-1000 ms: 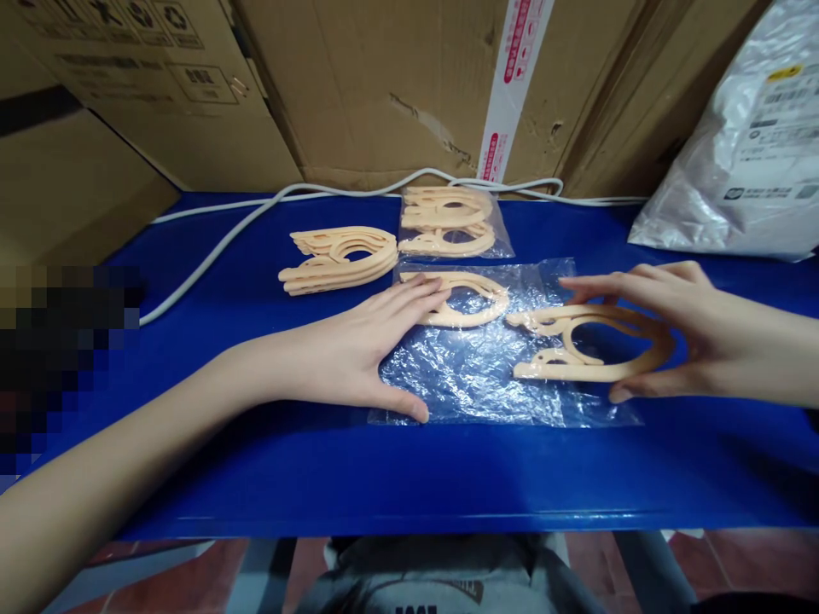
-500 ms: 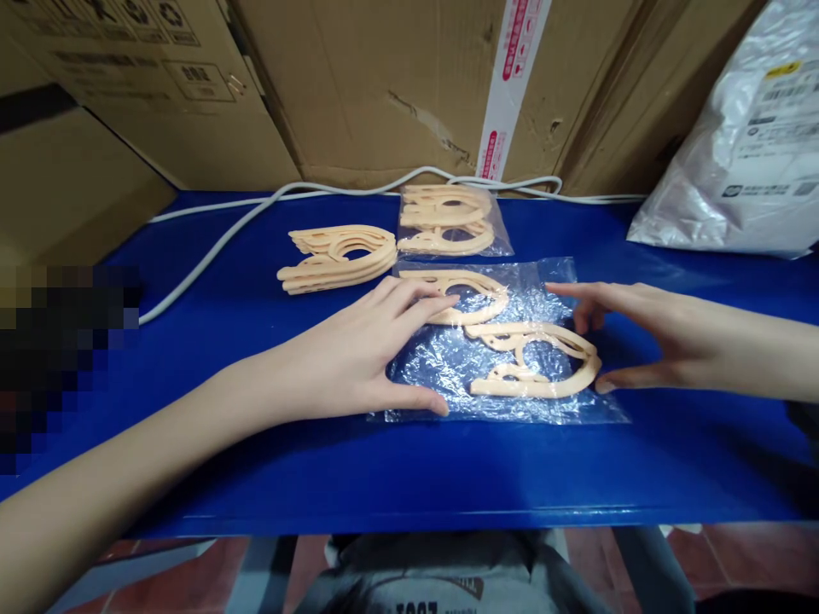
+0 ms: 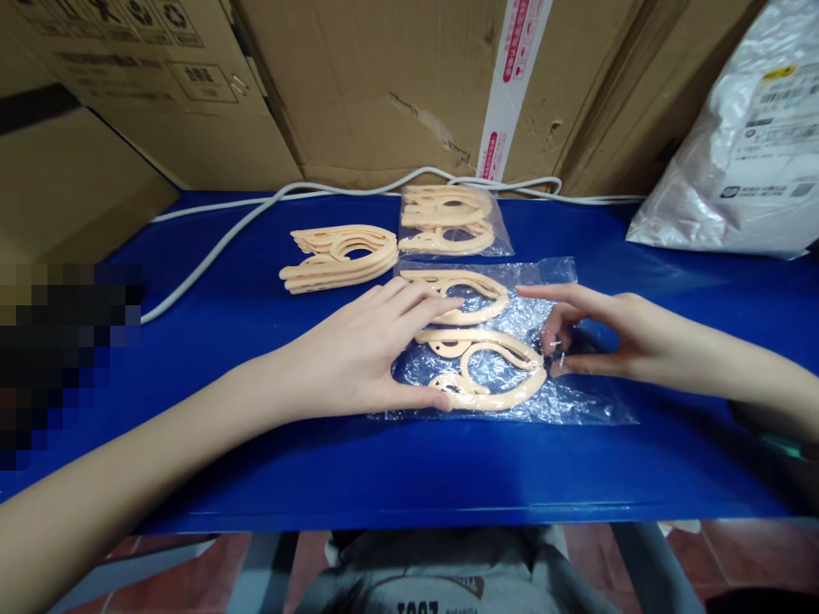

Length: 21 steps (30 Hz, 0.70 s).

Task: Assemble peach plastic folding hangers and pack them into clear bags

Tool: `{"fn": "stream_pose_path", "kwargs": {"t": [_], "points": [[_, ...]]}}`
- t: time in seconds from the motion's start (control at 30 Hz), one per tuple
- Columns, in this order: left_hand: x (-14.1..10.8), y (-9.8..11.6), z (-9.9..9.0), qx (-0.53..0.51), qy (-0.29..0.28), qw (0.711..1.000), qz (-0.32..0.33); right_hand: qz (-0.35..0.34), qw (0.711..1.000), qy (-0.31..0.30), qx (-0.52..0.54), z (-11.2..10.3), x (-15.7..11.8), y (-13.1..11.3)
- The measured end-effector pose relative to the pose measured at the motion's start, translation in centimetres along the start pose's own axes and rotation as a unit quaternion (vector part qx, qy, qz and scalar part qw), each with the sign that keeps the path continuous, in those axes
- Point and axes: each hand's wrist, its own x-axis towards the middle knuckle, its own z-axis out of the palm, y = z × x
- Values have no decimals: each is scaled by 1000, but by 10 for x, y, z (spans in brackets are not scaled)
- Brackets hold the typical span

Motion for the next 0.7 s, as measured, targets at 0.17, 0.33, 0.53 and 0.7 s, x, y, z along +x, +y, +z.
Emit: {"fn": "stream_pose_path", "kwargs": {"t": [0.17, 0.33, 0.53, 0.7], "points": [[-3, 3, -4, 34, -6, 999, 18, -1, 1000, 3, 10, 8, 7, 1], [-3, 1, -3, 51, -2, 998, 33, 5, 999, 7, 34, 9, 7, 1], [-2, -1, -2, 44, 1, 999, 31, 9, 999, 18, 25, 10, 8, 1], [-2, -2, -1, 40, 3, 999, 33, 2, 999, 33, 0, 16, 11, 1]]}}
